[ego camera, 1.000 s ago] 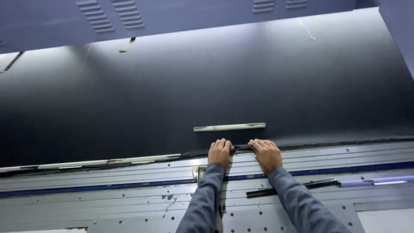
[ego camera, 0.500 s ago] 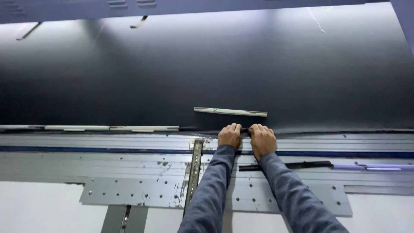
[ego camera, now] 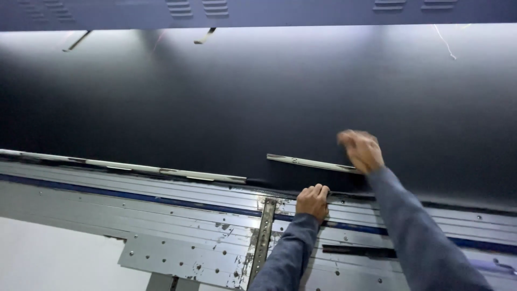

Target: Smoothing out a large sheet of fabric on a cutting machine bed and securing the edges with clamping bars.

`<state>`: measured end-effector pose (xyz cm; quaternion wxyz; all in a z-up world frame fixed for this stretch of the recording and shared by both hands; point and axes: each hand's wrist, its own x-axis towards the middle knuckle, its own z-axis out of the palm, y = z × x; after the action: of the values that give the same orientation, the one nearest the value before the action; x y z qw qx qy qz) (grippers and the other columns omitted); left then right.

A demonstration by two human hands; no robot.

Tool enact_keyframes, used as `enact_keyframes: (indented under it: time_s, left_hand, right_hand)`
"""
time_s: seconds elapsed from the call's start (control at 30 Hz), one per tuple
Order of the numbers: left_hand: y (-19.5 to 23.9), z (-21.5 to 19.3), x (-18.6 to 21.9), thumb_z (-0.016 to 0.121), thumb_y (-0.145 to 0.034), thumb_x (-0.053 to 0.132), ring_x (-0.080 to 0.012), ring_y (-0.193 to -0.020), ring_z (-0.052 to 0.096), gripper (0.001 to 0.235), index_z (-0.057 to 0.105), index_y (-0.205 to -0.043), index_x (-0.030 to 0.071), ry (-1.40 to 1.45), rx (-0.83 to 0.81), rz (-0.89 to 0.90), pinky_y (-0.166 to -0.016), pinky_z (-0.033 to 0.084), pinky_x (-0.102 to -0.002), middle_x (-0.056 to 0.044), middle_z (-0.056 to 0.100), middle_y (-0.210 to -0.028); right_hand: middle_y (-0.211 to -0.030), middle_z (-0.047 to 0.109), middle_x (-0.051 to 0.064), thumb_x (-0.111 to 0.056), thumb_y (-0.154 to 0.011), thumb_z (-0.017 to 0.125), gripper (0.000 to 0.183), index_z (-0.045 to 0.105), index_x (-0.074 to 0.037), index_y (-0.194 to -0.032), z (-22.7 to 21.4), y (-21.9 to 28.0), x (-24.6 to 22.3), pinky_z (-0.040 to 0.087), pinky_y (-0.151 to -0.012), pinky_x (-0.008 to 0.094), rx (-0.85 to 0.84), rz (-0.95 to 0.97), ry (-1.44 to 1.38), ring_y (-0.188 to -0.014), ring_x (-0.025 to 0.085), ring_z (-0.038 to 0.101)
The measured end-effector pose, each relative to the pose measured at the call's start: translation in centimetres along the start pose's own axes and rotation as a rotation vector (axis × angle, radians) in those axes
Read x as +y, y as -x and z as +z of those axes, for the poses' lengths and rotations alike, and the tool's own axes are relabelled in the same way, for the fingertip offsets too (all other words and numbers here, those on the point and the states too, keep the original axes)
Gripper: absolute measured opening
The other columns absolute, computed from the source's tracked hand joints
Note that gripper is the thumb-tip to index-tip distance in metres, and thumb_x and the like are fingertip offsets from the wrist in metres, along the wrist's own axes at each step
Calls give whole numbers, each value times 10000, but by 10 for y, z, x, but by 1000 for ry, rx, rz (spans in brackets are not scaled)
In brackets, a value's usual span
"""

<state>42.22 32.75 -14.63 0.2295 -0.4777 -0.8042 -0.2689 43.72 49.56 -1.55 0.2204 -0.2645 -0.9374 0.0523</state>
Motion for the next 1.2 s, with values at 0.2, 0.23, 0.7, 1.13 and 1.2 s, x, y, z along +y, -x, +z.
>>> enact_keyframes:
  time_s: [0.2, 0.23, 0.7, 1.13, 1.2]
  left_hand:
    - [0, 9, -10, 620, -635, 275, -208, -783, 563, 401, 604, -1032, 219, -6, -88, 33, -727, 488, -336, 4, 509, -872]
    - [5, 10, -10, 656, -615, 263, -212, -788, 574, 423, 627, -1034, 214, -14, -77, 44, -733, 494, -338, -3, 526, -885]
    - [19, -14, -5, 611, -769, 197, -209, -732, 604, 84, 631, -850, 189, -6, -53, 174, -698, 530, -321, -8, 551, -853]
    - [-70, -83, -132, 437, -862, 504, -292, -1114, 402, 477, 497, -1147, 126, -15, -275, 107, -949, 251, -487, -118, 465, -1162]
    - [-88, -121, -145, 221, -989, 743, -311, -1556, 247, 893, 391, -1525, 49, -43, -559, -97, -1307, 27, -499, -198, 389, -1600]
  right_hand:
    - [-1755, -6, 72, -997, -842, 203, 1065, 104, -317, -1656, 38, -19, -32, -48, -1262, 599, -657, 155, 171, -1609, 298, -39]
    - [-1752, -33, 62, -1003, -818, 261, 1092, 74, -328, -1655, 29, -8, -46, -69, -1262, 593, -716, 149, 149, -1606, 292, -58]
    - [-1740, -36, 34, -992, -818, 261, 1063, 18, -366, -1642, 24, 21, -78, -11, -1250, 627, -724, 78, 220, -1596, 283, -40]
    - [-1738, -14, 33, -777, -950, 275, 852, 39, -350, -1649, 22, 31, -87, 14, -1242, 593, -672, 20, 306, -1584, 267, 13]
    - [-1737, 21, 45, -729, -978, 265, 808, 70, -330, -1652, 9, 31, -104, 36, -1245, 588, -661, 11, 296, -1584, 271, 44]
